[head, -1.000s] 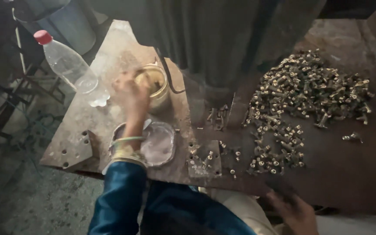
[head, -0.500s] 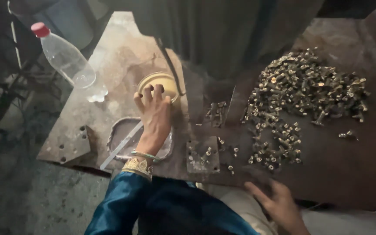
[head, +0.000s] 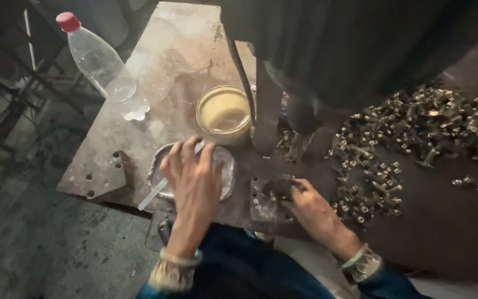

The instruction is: The person sits at a drill press workbench and works through a large pile of small brass fittings one at a time, placing each fitting on the machine's base and pulling the press lever down onto it, then setting the finished piece aside and picking up the next one.

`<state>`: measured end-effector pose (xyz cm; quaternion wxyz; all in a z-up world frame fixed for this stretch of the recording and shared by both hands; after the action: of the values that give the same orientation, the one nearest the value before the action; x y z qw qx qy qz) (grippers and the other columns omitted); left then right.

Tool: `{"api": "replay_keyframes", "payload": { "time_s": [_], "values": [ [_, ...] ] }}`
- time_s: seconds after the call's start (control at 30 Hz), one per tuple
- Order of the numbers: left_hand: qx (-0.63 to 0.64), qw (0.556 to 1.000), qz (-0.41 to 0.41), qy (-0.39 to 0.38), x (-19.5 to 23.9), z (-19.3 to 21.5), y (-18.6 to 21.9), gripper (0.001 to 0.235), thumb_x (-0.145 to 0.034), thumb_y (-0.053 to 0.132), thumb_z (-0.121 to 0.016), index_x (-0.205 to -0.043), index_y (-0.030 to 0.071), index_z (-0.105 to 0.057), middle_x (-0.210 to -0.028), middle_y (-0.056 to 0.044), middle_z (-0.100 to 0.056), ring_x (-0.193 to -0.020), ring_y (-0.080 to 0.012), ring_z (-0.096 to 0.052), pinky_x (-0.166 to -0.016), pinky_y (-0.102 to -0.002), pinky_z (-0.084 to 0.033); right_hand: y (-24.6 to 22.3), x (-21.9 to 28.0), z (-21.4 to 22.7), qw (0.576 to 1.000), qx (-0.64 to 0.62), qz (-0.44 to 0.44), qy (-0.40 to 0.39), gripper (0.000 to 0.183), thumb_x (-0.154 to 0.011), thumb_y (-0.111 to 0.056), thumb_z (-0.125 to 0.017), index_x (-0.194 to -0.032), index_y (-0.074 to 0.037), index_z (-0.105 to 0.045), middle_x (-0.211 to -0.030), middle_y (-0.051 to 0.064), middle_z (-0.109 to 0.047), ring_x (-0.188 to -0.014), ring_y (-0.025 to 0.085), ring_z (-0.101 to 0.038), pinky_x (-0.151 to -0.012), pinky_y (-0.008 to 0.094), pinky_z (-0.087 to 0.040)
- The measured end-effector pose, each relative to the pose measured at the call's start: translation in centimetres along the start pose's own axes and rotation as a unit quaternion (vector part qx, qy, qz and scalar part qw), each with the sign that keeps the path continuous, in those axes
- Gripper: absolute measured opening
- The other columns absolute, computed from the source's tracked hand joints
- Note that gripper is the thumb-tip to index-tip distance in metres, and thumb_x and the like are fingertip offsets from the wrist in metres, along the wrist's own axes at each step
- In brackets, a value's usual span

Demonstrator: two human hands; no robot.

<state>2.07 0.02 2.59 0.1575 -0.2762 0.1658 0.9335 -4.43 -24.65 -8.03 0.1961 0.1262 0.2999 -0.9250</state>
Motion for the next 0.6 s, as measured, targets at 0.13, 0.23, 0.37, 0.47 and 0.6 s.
{"api": "replay_keyframes", "payload": {
  "time_s": [0.13, 0.23, 0.37, 0.47, 0.6],
  "values": [
    [0.076, 0.993, 0.088, -0.025, 2.9, 4.9, -2.9, 0.044, -0.079, 0.025, -0.08, -0.12, 0.011, -0.072, -0.137, -0.012, -0.058, -0.134, -0.0338, -0.044, -0.104, -0.048, -0.035, 0.8, 0.9, 1.3, 0.982, -0.012, -0.18, -0.056, 0.036, -0.093, -0.016, -0.071, -0.124, -0.002, -0.061, -0.098, 0.017, -0.074, -0.092, 0.031, -0.075, -0.095, 0.039, -0.055],
    [0.249, 0.95, 0.178, -0.064, 7.0, 7.0, -10.3, 0.04, -0.078, 0.024, -0.079, -0.117, 0.014, -0.076, -0.136, -0.011, -0.063, -0.132, -0.03, -0.053, -0.103, -0.041, -0.046, 4.1, 4.2, 0.1, 0.889, -0.32, -0.327, 0.028, 0.036, -0.092, -0.012, -0.067, -0.126, -0.003, -0.063, -0.105, 0.013, -0.078, -0.094, 0.024, -0.076, -0.081, 0.035, -0.059],
    [0.103, 0.938, 0.326, -0.06, 19.0, 5.0, -25.5, 0.01, -0.099, 0.029, -0.072, -0.102, 0.02, -0.076, -0.132, -0.011, -0.069, -0.139, -0.0237, -0.061, -0.111, -0.038, -0.046, 6.8, 6.3, -2.2, 0.749, -0.525, -0.388, 0.114, 0.025, -0.105, -0.01, -0.065, -0.099, 0.003, -0.045, -0.108, 0.026, -0.08, -0.103, 0.036, -0.077, -0.087, 0.047, -0.064],
    [-0.194, 0.927, 0.289, -0.138, 25.6, 1.8, -27.6, 0.055, -0.072, 0.041, -0.082, -0.122, 0.032, -0.063, -0.144, -0.026, -0.05, -0.139, -0.0442, -0.048, -0.109, -0.051, -0.042, 3.5, 3.5, -1.1, 0.694, -0.624, -0.327, 0.145, 0.008, -0.098, -0.006, -0.063, -0.103, 0.0, -0.063, -0.108, 0.016, -0.075, -0.11, 0.038, -0.076, -0.091, 0.05, -0.059],
    [-0.299, 0.838, 0.352, -0.291, 47.5, -14.2, -33.8, 0.129, -0.059, 0.064, -0.084, -0.169, 0.027, -0.028, -0.153, -0.048, -0.031, -0.13, -0.0656, -0.04, -0.117, -0.074, -0.034, 1.6, 1.7, -0.9, 0.685, -0.652, -0.3, 0.126, 0.017, -0.102, -0.009, -0.058, -0.109, 0.003, -0.067, -0.108, 0.015, -0.073, -0.114, 0.037, -0.072, -0.093, 0.052, -0.062]
  ]
}}
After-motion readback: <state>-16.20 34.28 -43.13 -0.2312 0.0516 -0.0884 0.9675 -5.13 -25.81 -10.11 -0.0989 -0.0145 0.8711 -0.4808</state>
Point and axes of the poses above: each hand's wrist, its own x-axis away from the middle knuckle, its own z-axis out of the back of the hand, y = z × x, the point moved 4 cm from there along -x, towards the middle knuckle
